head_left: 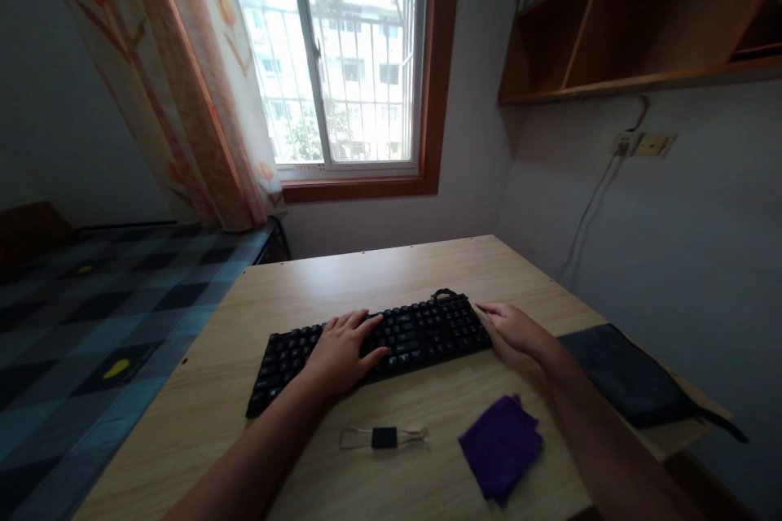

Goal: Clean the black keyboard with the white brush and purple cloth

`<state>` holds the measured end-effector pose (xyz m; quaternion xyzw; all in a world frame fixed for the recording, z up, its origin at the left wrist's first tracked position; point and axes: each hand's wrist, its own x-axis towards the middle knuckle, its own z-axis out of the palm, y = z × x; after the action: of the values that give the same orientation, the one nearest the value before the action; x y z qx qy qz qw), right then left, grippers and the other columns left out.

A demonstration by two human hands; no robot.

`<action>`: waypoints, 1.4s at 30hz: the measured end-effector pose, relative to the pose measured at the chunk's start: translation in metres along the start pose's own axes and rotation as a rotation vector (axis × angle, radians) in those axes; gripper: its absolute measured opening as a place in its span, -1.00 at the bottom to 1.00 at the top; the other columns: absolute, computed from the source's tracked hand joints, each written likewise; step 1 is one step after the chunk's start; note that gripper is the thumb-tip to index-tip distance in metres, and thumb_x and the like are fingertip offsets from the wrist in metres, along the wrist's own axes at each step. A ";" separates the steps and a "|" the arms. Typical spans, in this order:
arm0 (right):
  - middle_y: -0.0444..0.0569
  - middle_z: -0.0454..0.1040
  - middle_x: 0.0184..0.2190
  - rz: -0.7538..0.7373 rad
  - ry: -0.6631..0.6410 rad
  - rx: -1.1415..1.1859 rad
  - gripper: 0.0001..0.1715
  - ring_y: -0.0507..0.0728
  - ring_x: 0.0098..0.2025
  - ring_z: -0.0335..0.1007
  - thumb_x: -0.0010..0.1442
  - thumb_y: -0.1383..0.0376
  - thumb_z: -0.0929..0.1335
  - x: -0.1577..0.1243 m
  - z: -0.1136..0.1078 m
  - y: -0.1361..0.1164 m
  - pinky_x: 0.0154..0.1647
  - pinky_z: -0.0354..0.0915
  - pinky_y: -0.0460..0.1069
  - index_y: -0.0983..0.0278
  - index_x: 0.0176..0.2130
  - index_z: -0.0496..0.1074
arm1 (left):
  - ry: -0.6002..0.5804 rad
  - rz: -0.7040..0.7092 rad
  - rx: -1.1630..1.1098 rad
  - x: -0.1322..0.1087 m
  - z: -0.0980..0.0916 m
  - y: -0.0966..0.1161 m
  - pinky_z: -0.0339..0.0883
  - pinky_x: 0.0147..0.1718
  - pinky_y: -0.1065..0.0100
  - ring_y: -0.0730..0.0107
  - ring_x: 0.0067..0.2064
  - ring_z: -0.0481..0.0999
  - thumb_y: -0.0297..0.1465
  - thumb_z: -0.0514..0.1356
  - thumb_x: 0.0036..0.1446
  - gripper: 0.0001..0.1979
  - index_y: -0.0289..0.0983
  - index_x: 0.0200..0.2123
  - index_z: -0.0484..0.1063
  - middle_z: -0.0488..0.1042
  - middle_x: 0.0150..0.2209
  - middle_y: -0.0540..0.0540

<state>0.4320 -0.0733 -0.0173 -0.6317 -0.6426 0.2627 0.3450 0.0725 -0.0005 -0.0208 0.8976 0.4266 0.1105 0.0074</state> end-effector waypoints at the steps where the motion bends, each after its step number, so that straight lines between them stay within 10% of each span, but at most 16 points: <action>1: 0.04 0.50 0.14 -0.003 -0.013 0.009 -0.46 0.30 0.19 0.42 0.25 0.11 0.29 -0.002 -0.002 -0.001 0.28 0.25 0.18 0.27 0.10 0.55 | 0.005 0.003 -0.002 0.000 0.000 0.000 0.10 0.28 -0.03 -0.03 0.33 0.26 0.05 0.11 0.26 -0.37 -0.06 0.31 0.30 0.30 0.33 -0.16; 19: -0.05 0.53 0.11 0.137 -0.274 0.070 -0.49 0.30 0.20 0.41 0.28 0.11 0.29 -0.092 -0.021 -0.020 0.21 0.32 0.16 0.13 0.16 0.51 | -0.008 0.002 0.001 0.002 -0.002 0.002 0.09 0.28 -0.03 -0.03 0.33 0.25 0.07 0.09 0.26 -0.36 -0.09 0.30 0.31 0.30 0.33 -0.19; 25: 0.00 0.54 0.10 0.145 -0.187 -0.130 -0.52 0.36 0.16 0.44 0.27 0.08 0.30 -0.113 -0.044 -0.024 0.13 0.37 0.15 0.12 0.08 0.58 | -0.009 -0.006 -0.011 0.001 -0.004 0.003 0.08 0.28 -0.04 -0.05 0.33 0.25 0.08 0.08 0.26 -0.36 -0.09 0.30 0.32 0.31 0.32 -0.19; 34: -0.07 0.52 -0.40 0.110 -0.041 -0.052 -0.28 0.08 -0.51 0.33 0.32 0.16 0.17 -0.036 -0.056 -0.032 -0.52 0.23 -0.05 0.30 0.38 0.15 | 0.000 0.003 -0.014 0.001 -0.001 0.001 0.08 0.28 -0.05 -0.04 0.33 0.26 0.06 0.10 0.26 -0.36 -0.09 0.30 0.31 0.30 0.33 -0.19; 42: -0.01 0.51 -0.35 -0.065 0.145 -0.151 -0.67 0.15 -0.32 0.42 0.33 0.27 0.14 0.037 0.004 -0.011 -0.25 0.27 0.01 0.28 -0.04 0.37 | -0.015 -0.010 -0.008 -0.001 -0.003 0.002 0.08 0.29 -0.03 -0.03 0.33 0.25 0.05 0.11 0.26 -0.37 -0.06 0.31 0.30 0.29 0.33 -0.16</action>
<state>0.4234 -0.0369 -0.0066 -0.6521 -0.6540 0.1556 0.3504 0.0727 -0.0030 -0.0183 0.8963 0.4305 0.1056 0.0148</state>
